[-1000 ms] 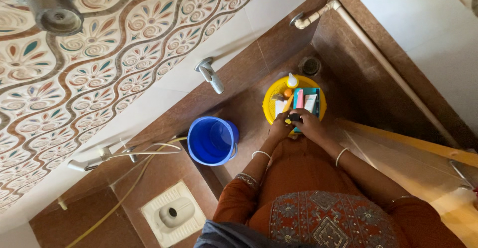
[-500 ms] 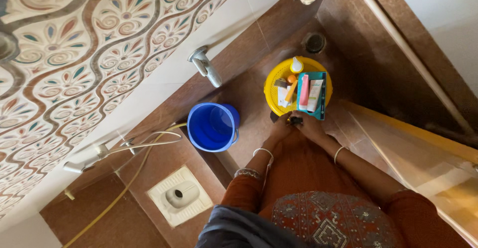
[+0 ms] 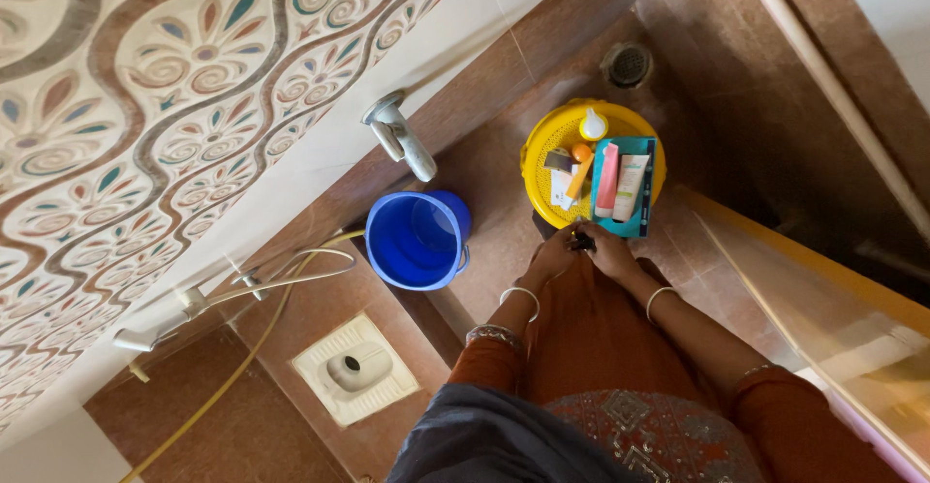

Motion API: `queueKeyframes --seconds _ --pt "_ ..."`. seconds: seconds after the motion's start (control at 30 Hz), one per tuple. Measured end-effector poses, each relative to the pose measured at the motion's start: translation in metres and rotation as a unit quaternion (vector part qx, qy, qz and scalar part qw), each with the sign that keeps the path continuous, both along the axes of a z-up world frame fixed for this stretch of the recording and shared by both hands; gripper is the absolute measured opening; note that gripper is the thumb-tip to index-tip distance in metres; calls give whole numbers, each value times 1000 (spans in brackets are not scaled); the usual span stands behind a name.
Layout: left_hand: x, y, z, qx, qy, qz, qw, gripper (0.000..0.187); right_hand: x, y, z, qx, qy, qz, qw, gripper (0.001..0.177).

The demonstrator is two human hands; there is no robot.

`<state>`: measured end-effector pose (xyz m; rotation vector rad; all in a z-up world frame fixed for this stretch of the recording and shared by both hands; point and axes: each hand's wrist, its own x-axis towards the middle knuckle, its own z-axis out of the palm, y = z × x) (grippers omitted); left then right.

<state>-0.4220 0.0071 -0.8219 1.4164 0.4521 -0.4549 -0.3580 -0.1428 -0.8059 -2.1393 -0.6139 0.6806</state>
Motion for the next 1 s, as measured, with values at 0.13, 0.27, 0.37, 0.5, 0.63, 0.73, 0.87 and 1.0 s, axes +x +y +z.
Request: queueKeyframes --seconds 0.13,0.27,0.37,0.5,0.63,0.73,0.87,1.0 --pt "-3 1 -9 -9 8 18 1000 73 -1 5 -11 -2 -24 15 1000 54" --pt "2 5 -18 49 16 -8 999 71 -1 9 -18 -1 -15 -6 1000 48" --pt "5 10 -22 154 11 -47 987 65 1 13 -21 -5 -12 -18 1000 47" --pt "7 10 -25 150 -22 -51 987 65 2 13 -23 7 26 -55 998 43" --pt "9 5 -25 129 -3 -37 991 60 3 15 -23 -6 50 -66 997 43" --pt "11 7 -25 159 -7 -57 986 59 2 15 -22 -3 40 -55 998 46" --pt "12 5 -23 76 -1 -22 997 63 2 17 -20 8 51 -60 997 46" --pt "15 10 -16 141 0 -50 989 66 5 20 -14 56 0 -62 996 54"
